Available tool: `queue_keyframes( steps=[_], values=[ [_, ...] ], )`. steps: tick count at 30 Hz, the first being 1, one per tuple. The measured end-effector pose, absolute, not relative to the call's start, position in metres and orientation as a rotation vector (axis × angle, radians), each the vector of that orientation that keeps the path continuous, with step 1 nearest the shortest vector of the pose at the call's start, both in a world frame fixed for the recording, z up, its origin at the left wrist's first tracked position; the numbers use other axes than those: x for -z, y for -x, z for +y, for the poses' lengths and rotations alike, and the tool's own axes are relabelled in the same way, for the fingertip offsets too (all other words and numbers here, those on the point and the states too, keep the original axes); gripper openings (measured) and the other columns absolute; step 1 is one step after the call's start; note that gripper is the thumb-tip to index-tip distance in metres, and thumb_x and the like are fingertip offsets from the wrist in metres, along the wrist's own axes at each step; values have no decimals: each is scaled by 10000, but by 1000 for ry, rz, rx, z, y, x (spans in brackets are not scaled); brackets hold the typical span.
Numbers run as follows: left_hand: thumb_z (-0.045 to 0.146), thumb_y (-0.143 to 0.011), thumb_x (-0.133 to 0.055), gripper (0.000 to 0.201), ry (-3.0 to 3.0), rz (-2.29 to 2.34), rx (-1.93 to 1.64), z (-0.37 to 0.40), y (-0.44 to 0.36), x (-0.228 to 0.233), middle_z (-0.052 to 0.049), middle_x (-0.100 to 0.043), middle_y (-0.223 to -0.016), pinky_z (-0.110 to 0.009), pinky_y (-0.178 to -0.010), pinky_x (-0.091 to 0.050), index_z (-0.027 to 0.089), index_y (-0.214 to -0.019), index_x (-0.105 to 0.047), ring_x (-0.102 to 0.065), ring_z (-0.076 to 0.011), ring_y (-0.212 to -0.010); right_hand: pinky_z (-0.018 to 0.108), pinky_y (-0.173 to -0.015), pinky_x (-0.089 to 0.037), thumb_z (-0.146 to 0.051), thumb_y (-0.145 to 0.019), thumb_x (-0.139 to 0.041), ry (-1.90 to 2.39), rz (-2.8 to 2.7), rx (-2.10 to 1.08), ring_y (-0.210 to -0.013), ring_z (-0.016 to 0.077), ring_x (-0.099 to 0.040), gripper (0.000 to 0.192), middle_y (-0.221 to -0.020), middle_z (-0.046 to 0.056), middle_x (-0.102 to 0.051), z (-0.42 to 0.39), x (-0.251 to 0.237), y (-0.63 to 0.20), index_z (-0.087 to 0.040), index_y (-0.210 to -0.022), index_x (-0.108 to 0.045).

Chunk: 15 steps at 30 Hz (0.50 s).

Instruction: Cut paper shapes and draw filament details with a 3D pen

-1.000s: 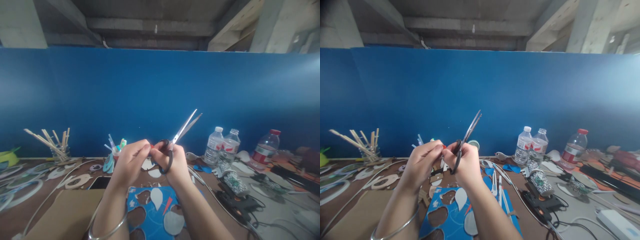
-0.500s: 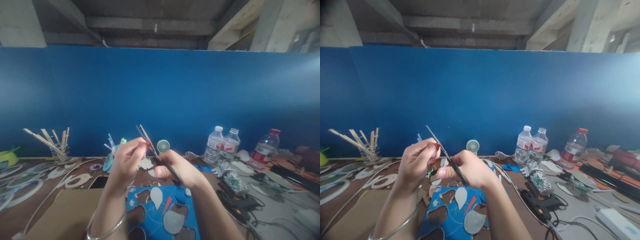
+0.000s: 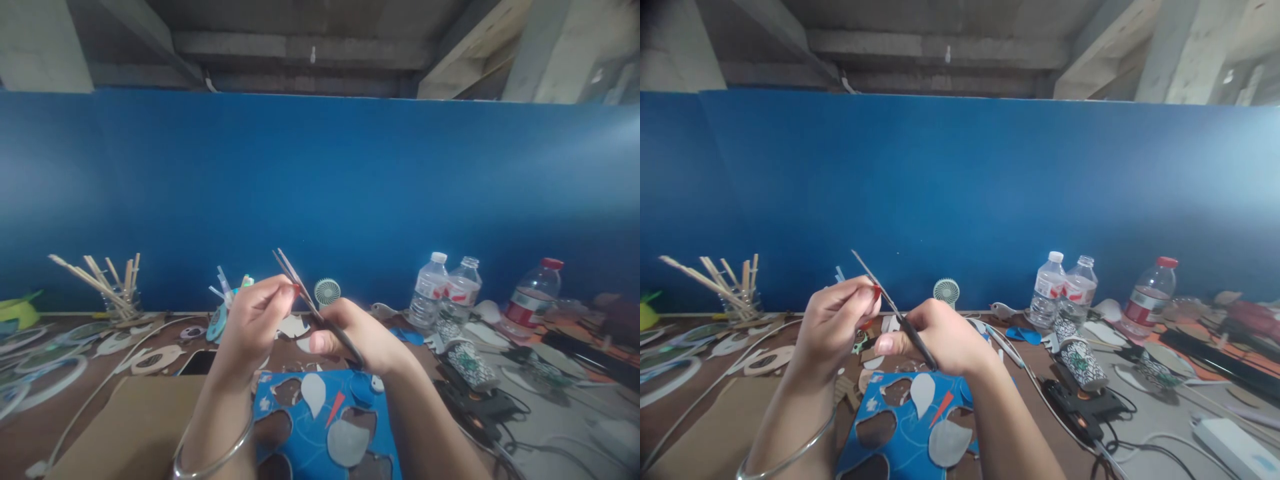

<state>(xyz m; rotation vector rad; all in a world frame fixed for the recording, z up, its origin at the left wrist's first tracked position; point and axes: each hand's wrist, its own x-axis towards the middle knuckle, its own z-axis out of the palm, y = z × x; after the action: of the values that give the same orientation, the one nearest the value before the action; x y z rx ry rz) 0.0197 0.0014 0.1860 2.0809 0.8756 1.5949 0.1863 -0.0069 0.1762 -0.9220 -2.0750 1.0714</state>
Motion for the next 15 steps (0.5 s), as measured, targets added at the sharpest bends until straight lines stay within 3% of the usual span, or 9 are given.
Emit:
queue_keyframes(
  steps=[6,15],
  values=[
    [266,-888,-391,377,-2108,859,-1551,6,-15,-183,41,-331,-511,-249,-459,-233,167,-524,-387,-294,-79,-485,214,-425,-181,-652,-643,-589,1000,-2010,-1112,-476,64,-240,541,-498,-58,-295,-10,-182,-188,-167,-523,-383],
    [261,-877,-411,370,-2108,877,-1478,5,-10,-181,35,-366,-526,-257,-469,-248,168,-521,-377,-333,-81,-498,221,-429,-187,-656,-658,-560,1074,-2081,-1037,-488,70,-243,537,-509,-48,-303,-11,-183,-192,-167,-515,-388]
  ],
)
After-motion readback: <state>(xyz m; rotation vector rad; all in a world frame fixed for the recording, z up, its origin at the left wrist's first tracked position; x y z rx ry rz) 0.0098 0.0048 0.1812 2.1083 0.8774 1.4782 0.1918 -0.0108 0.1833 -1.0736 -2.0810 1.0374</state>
